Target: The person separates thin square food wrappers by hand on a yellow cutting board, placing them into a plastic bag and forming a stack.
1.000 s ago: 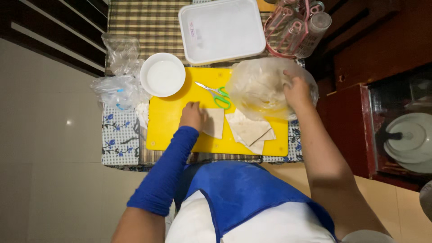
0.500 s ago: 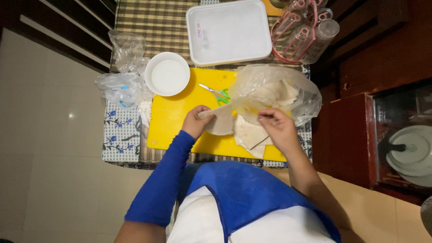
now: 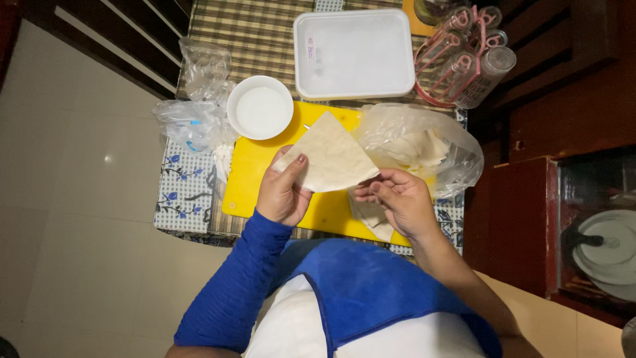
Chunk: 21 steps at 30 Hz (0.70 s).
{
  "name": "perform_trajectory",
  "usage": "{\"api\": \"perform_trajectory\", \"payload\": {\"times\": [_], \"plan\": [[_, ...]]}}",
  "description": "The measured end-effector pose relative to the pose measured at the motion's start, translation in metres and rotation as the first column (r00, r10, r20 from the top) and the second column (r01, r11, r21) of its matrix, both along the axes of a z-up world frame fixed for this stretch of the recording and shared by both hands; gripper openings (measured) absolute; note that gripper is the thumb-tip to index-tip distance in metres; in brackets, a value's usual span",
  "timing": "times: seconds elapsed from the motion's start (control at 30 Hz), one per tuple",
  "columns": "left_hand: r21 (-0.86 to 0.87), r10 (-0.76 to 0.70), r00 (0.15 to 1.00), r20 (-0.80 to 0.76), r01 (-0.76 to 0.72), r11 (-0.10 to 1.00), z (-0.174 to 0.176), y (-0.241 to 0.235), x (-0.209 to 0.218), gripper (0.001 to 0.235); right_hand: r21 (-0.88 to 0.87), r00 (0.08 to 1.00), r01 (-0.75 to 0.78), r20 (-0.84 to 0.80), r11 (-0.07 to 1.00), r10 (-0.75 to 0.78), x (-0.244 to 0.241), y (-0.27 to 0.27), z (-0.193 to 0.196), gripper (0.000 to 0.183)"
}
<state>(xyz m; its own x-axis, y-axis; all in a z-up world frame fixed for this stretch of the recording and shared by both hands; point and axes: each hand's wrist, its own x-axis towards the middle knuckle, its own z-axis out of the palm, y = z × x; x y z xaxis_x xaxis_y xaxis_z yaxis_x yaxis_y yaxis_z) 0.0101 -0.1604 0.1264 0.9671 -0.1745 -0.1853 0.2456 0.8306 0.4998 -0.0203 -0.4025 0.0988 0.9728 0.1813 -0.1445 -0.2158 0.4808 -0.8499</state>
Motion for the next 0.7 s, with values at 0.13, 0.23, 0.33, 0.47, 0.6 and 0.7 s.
{"api": "perform_trajectory", "payload": {"times": [0.13,0.23,0.33,0.47,0.6,0.7], "plan": [[-0.022,-0.004,1.0,0.001,0.004,1.0,-0.003,-0.002,-0.004,0.025,0.012,0.999,0.013,0.039,1.0,-0.013,0.0,0.005,0.005,0.015],[-0.025,-0.001,1.0,-0.018,0.001,1.0,-0.018,-0.003,-0.006,0.025,0.011,0.996,0.067,0.051,0.998,-0.067,-0.001,0.007,0.009,0.012],[0.427,0.111,0.99,-0.082,-0.066,0.902,-0.034,-0.009,0.002,0.036,-0.266,0.968,0.184,0.217,0.946,-0.127,-0.005,0.007,0.018,0.011],[0.639,0.052,0.969,0.242,-0.199,0.743,-0.034,-0.019,-0.006,0.037,-0.539,0.862,0.388,0.5,0.748,-0.087,-0.011,0.012,0.037,0.014],[0.366,-0.123,0.992,-0.031,0.126,0.922,-0.015,-0.029,-0.02,0.027,-0.606,0.76,0.401,0.638,0.687,0.119,-0.019,0.018,0.055,0.017],[0.349,-0.15,0.989,-0.013,0.145,0.926,-0.001,-0.028,-0.018,0.025,-0.607,0.703,0.408,0.686,0.682,0.19,-0.017,0.021,0.063,0.019]]}}
